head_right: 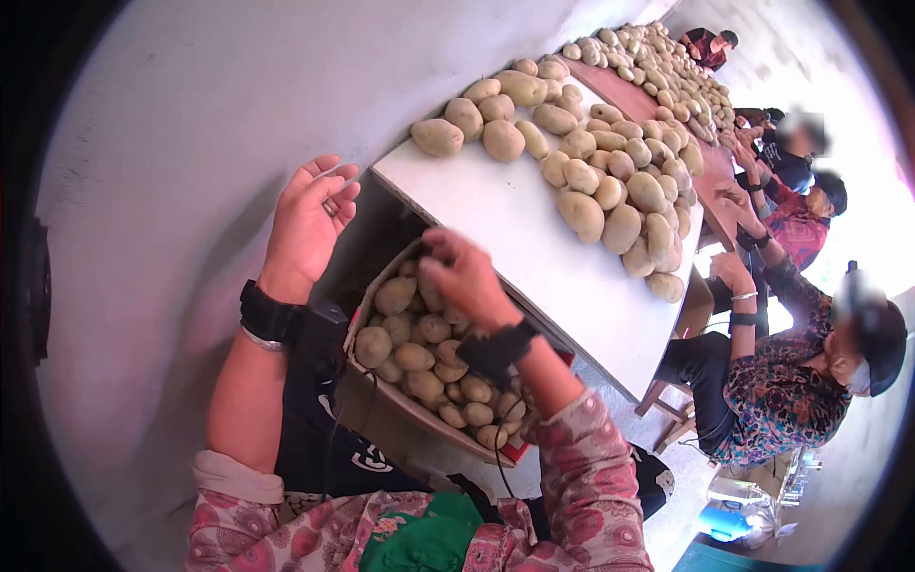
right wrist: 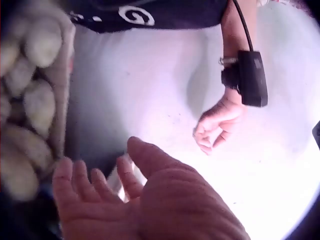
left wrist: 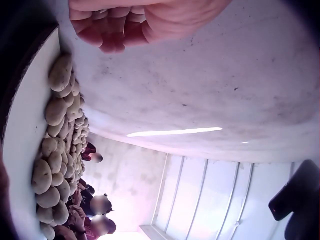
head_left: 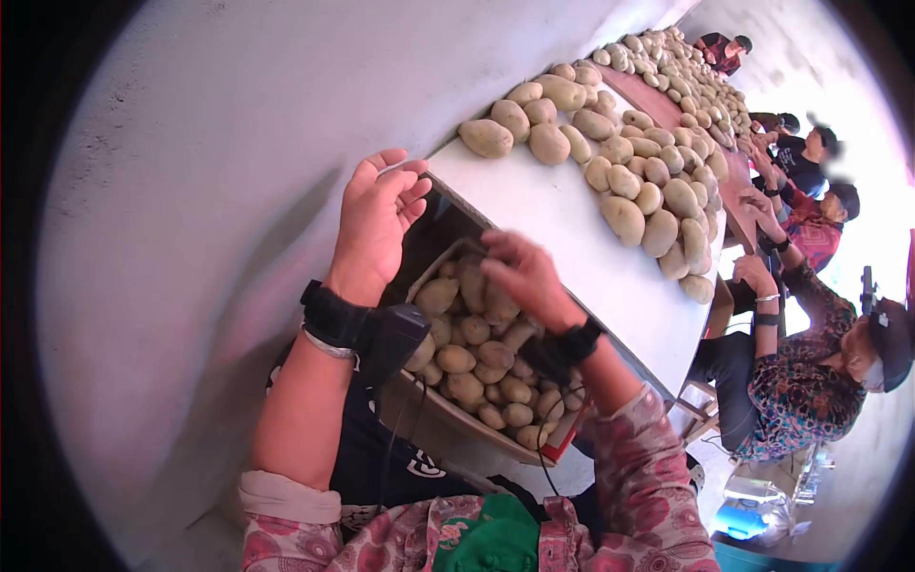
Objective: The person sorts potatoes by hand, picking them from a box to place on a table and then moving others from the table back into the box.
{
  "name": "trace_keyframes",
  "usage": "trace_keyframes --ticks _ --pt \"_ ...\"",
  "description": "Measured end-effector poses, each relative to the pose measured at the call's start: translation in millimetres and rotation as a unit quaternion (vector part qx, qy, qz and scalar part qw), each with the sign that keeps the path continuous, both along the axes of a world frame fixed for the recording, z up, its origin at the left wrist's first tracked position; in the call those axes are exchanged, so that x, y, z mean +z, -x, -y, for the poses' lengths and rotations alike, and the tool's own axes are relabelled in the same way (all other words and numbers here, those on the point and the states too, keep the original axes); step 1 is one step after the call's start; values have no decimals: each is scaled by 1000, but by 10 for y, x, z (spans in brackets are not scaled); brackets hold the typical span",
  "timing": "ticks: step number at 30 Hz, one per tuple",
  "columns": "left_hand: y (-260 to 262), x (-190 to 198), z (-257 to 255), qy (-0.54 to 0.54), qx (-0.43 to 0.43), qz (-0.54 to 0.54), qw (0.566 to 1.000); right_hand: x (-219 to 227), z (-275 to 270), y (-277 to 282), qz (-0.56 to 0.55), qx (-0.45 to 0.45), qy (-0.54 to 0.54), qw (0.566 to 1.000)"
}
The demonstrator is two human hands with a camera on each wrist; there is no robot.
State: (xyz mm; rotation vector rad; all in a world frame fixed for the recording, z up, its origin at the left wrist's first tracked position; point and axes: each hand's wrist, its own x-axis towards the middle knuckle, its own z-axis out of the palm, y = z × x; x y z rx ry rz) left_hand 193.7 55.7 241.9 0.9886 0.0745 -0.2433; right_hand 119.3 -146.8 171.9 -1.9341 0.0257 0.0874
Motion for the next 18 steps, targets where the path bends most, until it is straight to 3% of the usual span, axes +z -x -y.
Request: trace_keyframes --ticks 1,3,7,13,15,18 --pt "15 11 1 0 1 0 1000 125 11 -172 49 -31 102 993" --pt "12 69 11 4 5 -13 1000 169 69 -524 165 -60 178 968" --pt "25 93 -8 12 -3 -23 1000 223 287 -1245 281 -54 301 910" --pt "41 103 -28 8 -13 -34 999 402 400 -1919 25 6 518 855" --pt "39 117 -16 10 -20 -38 999 398 385 -2055 6 35 582 812" --pt "49 122 2 11 -36 -48 998 392 370 -2138 -15 48 583 811"
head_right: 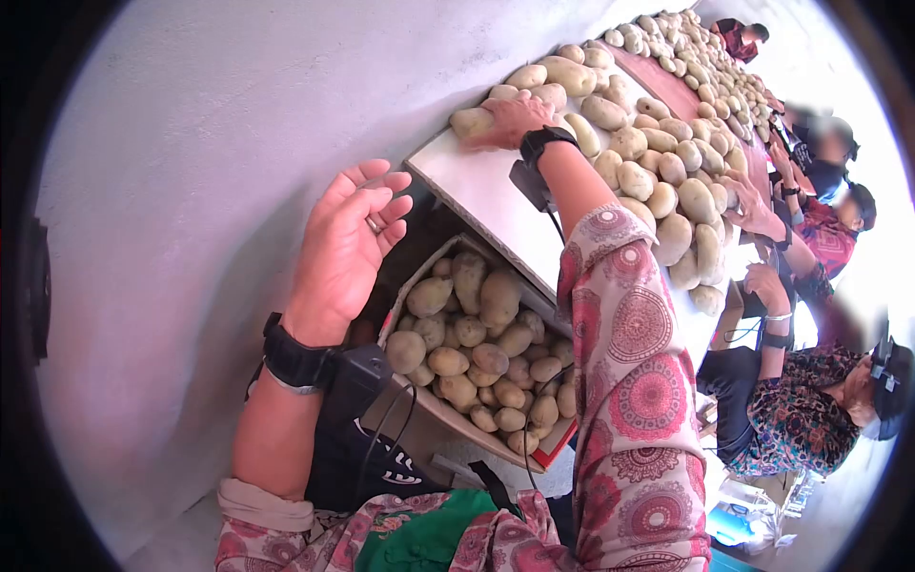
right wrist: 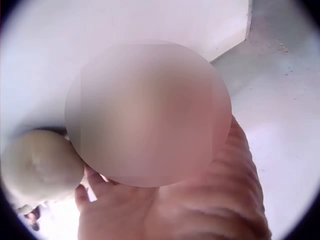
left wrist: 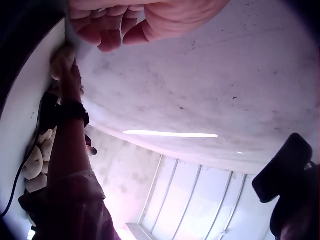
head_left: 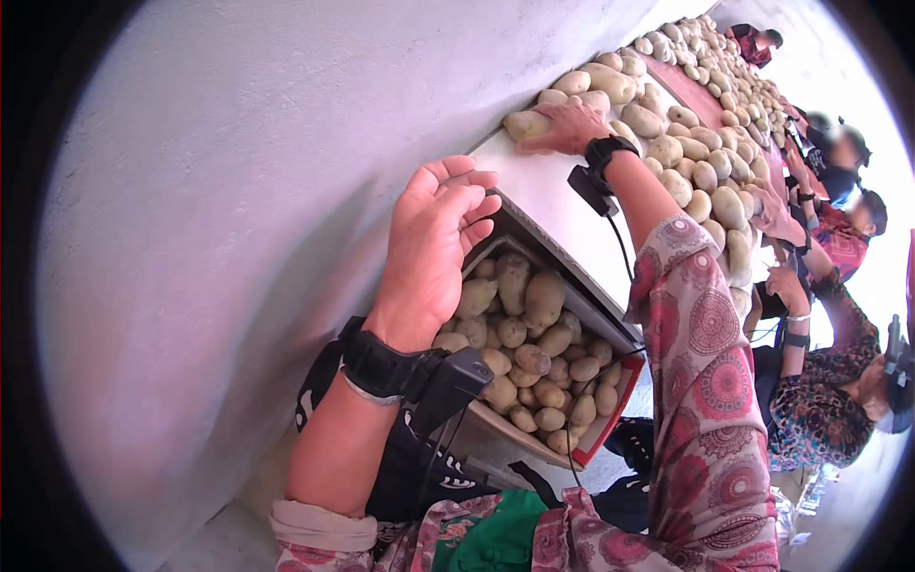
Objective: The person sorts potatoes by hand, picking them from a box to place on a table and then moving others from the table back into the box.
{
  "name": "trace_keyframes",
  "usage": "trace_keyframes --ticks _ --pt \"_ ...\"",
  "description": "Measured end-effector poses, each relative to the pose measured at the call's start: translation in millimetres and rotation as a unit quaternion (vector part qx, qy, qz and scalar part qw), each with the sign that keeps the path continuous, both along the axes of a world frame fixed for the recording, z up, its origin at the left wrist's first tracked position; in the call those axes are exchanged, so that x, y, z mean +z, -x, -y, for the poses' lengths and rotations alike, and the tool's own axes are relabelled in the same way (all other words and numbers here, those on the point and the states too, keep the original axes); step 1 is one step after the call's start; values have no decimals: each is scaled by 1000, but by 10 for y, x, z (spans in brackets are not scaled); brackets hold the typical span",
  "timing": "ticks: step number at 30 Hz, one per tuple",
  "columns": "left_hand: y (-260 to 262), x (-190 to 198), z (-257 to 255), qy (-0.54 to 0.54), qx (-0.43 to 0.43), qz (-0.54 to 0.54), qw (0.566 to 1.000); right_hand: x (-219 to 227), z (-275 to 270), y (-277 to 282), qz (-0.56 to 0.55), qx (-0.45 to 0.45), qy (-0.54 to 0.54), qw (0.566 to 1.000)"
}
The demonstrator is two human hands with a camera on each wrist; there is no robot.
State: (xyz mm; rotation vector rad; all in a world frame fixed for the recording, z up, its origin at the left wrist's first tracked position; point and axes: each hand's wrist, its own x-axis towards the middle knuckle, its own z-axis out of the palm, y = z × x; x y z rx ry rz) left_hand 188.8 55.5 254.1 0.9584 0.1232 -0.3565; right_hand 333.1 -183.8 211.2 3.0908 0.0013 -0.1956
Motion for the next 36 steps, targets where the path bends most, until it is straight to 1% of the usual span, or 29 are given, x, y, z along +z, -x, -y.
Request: trace_keyframes --ticks 1,3,5,6,7,9,11,13,15,16,18,19,21,22,24,27,29,31,32,33,35,36 --pt "-3 9 5 1 -8 1 1000 13 2 8 0 -1 0 1000" --pt "-7 -21 -16 -2 -12 10 1000 32 26 42 13 40 13 999" --pt "-36 -22 4 6 -20 28 999 -86 -5 209 94 88 36 991" --pt "-30 -21 1 4 -10 22 1000 -11 -66 319 58 120 20 991" --pt "-22 -20 -8 0 0 14 1000 -28 -113 470 74 147 -6 986" --pt "-22 -31 -17 -3 -3 20 1000 -41 -187 768 65 136 -16 988" --pt "-18 -83 10 0 -17 23 1000 -80 -148 1107 98 136 -62 984" --pt "6 -74 81 -5 -31 26 999 4 -84 1431 64 94 -72 991" --pt "35 -77 141 -37 -68 14 997 -28 80 1716 79 68 -68 992" --pt "30 -129 161 -18 -82 26 996 -44 160 1857 92 33 -71 993" --pt "-5 -166 191 -23 -86 18 996 -77 353 2146 99 -26 -82 991" --pt "-43 -183 237 -22 -88 25 996 -72 452 2284 87 -70 -64 992" --pt "-66 -194 305 -22 -98 24 995 20 652 2568 52 -131 -79 987" --pt "-55 -179 345 -34 -103 28 994 8 723 2719 47 -137 -79 986" --pt "-68 -192 418 -53 -112 40 991 -31 827 2984 97 -163 -96 977" --pt "-84 -277 518 -76 -122 55 988 16 969 3266 57 -199 -92 974" --pt "-74 -320 575 -83 -126 50 987 41 1027 3411 51 -212 -96 971" --pt "-81 -366 633 -102 -125 54 985 15 1087 3520 73 -234 -103 964" --pt "-64 -386 651 -106 -128 55 985 -41 1116 3546 89 -242 -131 957" --pt "-61 -423 666 -113 -125 58 984 -128 1162 3556 92 -239 -138 957" --pt "-55 -484 735 -132 -131 43 982 -253 1235 3584 161 -186 -114 962" --pt "-46 -502 767 -147 -128 45 980 -267 1251 3596 164 -197 -146 955"
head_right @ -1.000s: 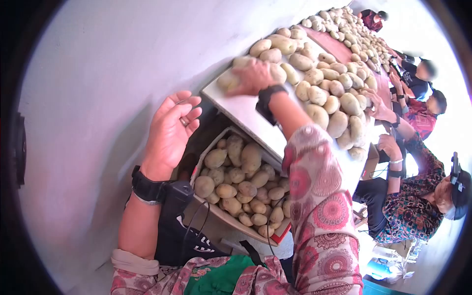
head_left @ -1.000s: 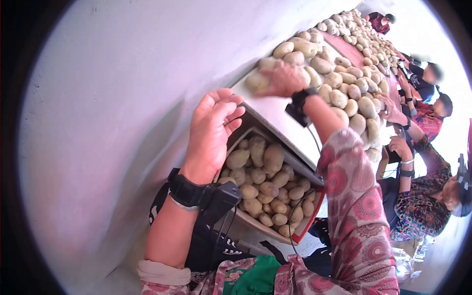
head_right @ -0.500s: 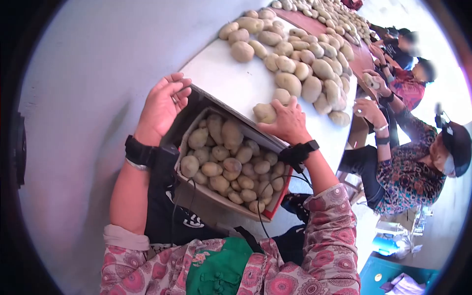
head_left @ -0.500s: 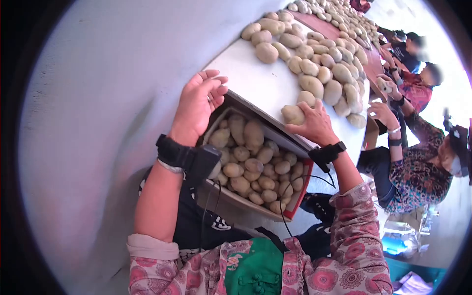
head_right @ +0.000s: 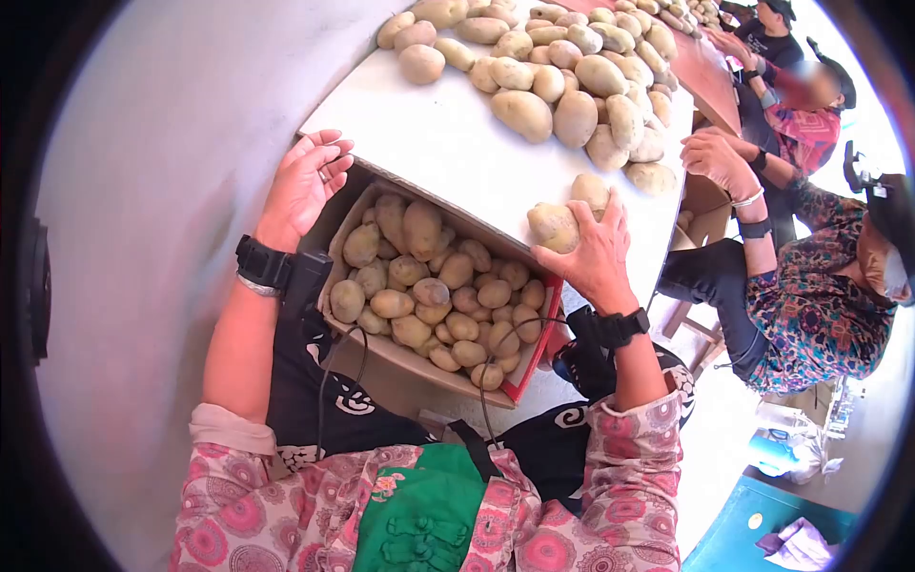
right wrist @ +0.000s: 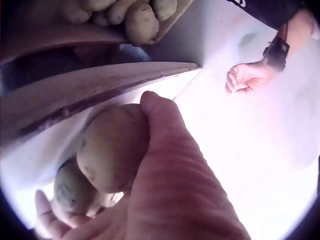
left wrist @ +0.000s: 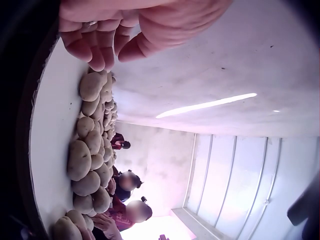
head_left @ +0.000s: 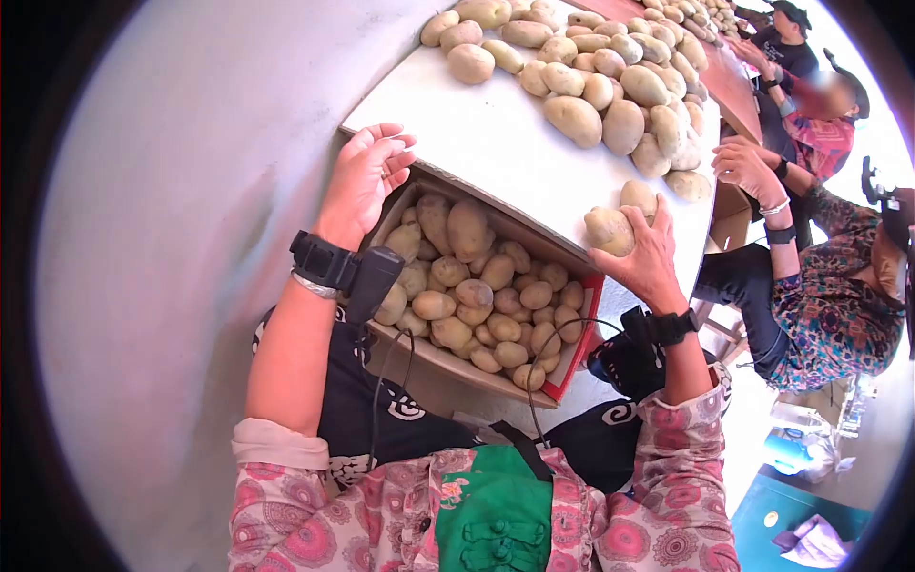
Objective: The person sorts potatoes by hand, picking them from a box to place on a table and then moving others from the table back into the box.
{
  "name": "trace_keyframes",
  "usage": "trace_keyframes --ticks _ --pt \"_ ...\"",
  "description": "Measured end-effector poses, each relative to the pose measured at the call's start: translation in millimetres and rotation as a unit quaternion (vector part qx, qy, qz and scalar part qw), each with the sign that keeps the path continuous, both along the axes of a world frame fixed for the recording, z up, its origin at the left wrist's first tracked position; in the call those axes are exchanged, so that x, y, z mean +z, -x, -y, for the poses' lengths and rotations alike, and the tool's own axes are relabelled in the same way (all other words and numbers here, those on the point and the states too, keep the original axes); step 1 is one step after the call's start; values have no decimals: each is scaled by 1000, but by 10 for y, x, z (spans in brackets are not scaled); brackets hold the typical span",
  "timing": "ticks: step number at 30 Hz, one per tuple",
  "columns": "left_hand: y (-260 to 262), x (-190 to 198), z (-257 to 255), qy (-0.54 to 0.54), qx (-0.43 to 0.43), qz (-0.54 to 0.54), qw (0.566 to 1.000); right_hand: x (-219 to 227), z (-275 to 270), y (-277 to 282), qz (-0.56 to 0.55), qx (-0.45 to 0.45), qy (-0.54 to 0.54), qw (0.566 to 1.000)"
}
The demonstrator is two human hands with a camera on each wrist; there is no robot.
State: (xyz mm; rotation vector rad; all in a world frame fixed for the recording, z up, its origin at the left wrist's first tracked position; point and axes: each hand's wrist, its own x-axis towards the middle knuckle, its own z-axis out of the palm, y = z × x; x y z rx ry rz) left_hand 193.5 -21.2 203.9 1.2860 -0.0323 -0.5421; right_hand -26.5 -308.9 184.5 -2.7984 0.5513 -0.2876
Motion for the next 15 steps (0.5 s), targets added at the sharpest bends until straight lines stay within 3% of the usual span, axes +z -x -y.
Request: trace_keyframes --ticks 9,12,15 --pt "-64 -114 102 -12 -42 10 999 64 -101 -68 110 100 115 982" --pt "-45 -107 139 -3 -41 16 999 328 -297 2 95 151 -165 970" --pt "-27 -88 157 -18 -53 17 998 143 -535 40 76 280 -247 925"
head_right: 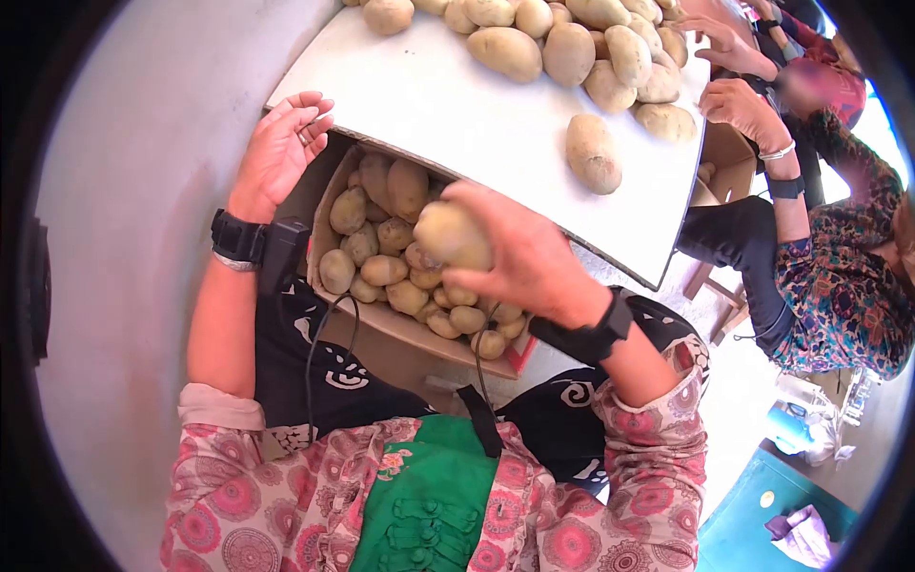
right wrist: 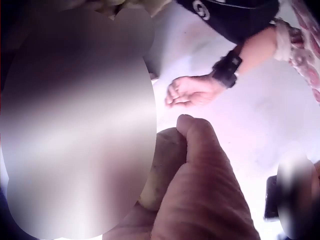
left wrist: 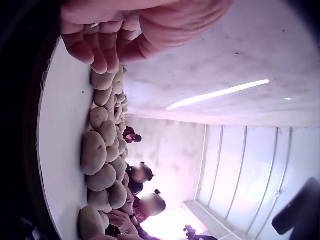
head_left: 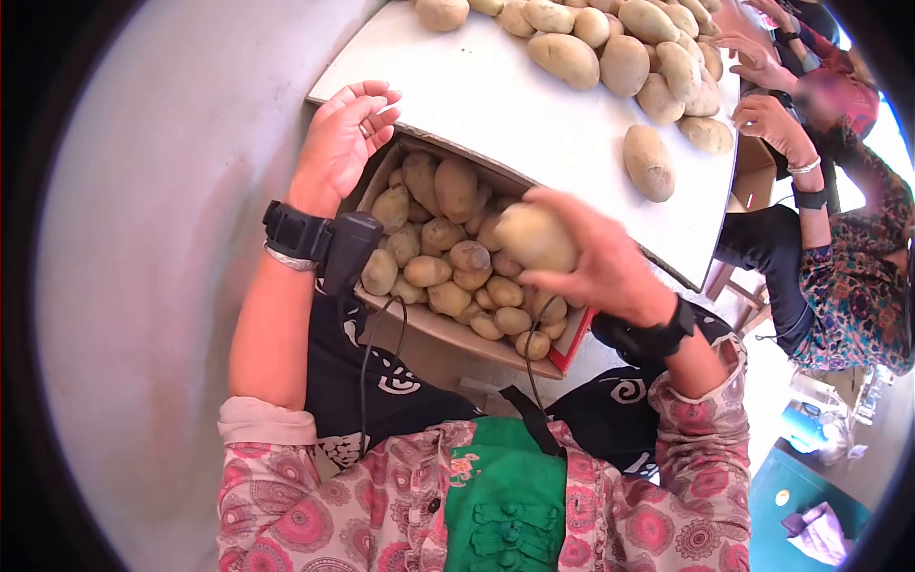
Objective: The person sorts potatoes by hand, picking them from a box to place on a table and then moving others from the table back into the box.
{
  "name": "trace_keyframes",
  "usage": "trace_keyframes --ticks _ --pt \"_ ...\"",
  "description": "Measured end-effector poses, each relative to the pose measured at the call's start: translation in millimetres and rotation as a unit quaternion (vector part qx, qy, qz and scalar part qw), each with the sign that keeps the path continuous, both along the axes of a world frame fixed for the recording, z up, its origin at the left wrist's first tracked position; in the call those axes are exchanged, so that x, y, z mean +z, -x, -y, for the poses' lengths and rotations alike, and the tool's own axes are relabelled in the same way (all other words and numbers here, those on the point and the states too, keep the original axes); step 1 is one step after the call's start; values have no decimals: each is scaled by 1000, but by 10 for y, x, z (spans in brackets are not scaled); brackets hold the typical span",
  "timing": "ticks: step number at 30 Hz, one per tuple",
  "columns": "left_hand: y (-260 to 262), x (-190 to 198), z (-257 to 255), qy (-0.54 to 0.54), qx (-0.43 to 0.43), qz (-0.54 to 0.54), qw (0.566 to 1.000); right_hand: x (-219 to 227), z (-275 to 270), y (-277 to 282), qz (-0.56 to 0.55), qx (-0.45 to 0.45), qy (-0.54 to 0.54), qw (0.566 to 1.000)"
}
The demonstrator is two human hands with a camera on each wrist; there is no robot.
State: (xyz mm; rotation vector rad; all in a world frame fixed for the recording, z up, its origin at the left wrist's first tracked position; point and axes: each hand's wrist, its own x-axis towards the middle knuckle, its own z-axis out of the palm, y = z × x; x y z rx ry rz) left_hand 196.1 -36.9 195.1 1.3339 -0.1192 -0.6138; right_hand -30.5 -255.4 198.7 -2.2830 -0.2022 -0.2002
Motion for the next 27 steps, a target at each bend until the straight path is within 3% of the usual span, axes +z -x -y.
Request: trace_keyframes --ticks 2,4,6,7,8,9,10,11,14,15,17,25,27 --pt "-8 4 -24 -2 2 2 1000 -126 -107 43 -79 67 -1 995" --pt "10 -4 -39 -2 5 1 1000 -103 -124 50 -100 55 -47 992" --pt "32 49 -61 4 20 2 1000 -5 -17 -5 -115 -55 -210 969" --pt "11 53 -85 4 23 4 1000 105 104 -20 -101 -113 -179 972" --pt "-11 41 -104 3 11 5 1000 -13 337 -115 104 -109 -72 986" --pt "-17 26 -120 2 -1 4 1000 116 486 -104 75 -199 -6 977" --pt "-3 20 -129 2 -1 1 1000 184 647 -131 119 -235 54 963" --pt "2 26 -135 0 4 -1 1000 301 728 -118 89 -273 130 949" --pt "-19 41 -124 0 8 0 1000 163 1006 -46 -8 -304 281 910" --pt "-16 34 -128 2 8 -1 1000 120 1022 -51 -7 -304 282 910" --pt "-20 14 -132 11 7 0 1000 75 1006 -55 -200 -301 176 916" --pt "64 24 -79 16 -11 8 1000 -98 785 -146 -45 -282 248 926" --pt "71 18 -77 21 -11 11 1000 -11 721 -122 -77 -255 228 936"
